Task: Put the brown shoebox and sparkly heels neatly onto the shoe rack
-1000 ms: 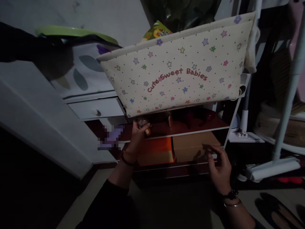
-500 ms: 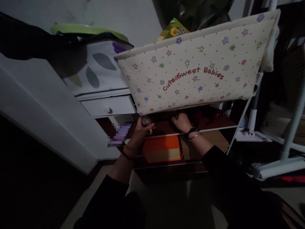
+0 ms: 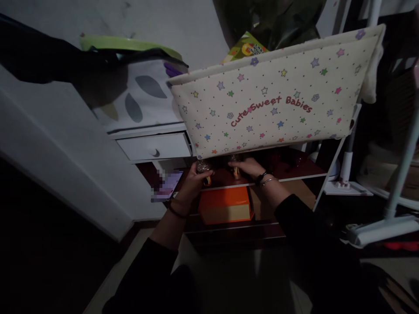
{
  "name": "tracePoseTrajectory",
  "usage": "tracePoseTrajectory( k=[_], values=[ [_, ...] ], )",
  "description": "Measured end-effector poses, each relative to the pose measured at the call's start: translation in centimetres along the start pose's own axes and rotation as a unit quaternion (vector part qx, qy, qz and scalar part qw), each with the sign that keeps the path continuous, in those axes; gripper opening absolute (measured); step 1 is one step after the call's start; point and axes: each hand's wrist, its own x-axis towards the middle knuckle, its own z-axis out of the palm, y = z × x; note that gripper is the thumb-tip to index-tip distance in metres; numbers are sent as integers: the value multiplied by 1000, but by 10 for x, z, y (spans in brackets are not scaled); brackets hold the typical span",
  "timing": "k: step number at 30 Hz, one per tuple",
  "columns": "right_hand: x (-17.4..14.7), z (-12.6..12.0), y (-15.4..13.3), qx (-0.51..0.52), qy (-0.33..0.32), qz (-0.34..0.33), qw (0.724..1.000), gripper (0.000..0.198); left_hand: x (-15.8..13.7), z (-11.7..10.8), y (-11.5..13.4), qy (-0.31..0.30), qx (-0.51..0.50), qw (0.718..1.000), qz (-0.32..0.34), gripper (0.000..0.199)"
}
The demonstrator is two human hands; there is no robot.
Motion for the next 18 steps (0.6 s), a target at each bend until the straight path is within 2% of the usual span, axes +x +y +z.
tracePoseTrajectory(
  k=[3, 6, 8, 13, 18],
  values=[
    [-4, 17, -1, 39, 8, -42, 998, 44, 0, 2, 1, -8, -13, 1000, -14, 78],
    [-6, 35, 2, 31, 24, -69, 997, 43, 2, 3, 2, -5, -23, 1000, -1, 74],
    [-7, 45, 3, 5, 35, -64, 997, 38, 4, 2, 2, 2, -22, 1000, 9, 70],
    [-11, 62, 1, -66, 48, -2, 997, 31, 6, 1, -4, 7, -20, 1000, 4, 69],
    [-18, 64, -4, -84, 57, -13, 995, 30, 10, 3, -12, 22, -38, 999, 15, 72]
  ],
)
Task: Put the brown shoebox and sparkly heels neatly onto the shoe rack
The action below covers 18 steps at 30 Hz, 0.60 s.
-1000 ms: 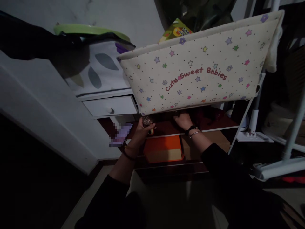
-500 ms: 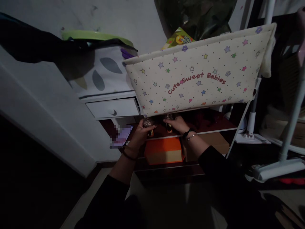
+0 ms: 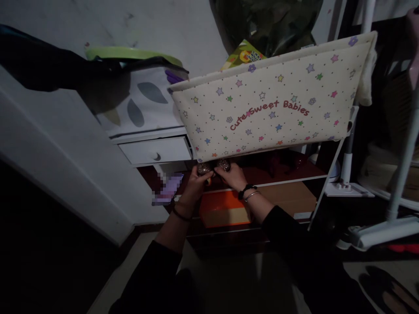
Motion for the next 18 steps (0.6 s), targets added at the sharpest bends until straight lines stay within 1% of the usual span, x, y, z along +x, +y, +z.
tracePoseTrajectory(
  k=[6, 11, 13, 14, 16, 18],
  values=[
    [-3, -2, 3, -25, -22, -6, 999, 38, 4, 1, -6, 3, -4, 1000, 7, 71],
    [-1, 0, 5, -17, -6, -12, 1000, 40, 5, 0, -8, 2, 10, 1000, 10, 72],
    [-2, -1, 3, -22, -13, -6, 1000, 46, 5, 0, -9, 8, 28, 999, 16, 73],
    [-4, -2, 2, -30, -18, -8, 999, 52, 4, 0, -9, 10, 37, 999, 20, 74],
    [-15, -9, 1, -62, -25, -33, 997, 66, -3, 0, -10, 17, 54, 998, 33, 80],
    [-35, -23, 2, -102, -8, -90, 991, 75, -19, 3, -9, 43, 87, 993, 65, 88]
  ],
)
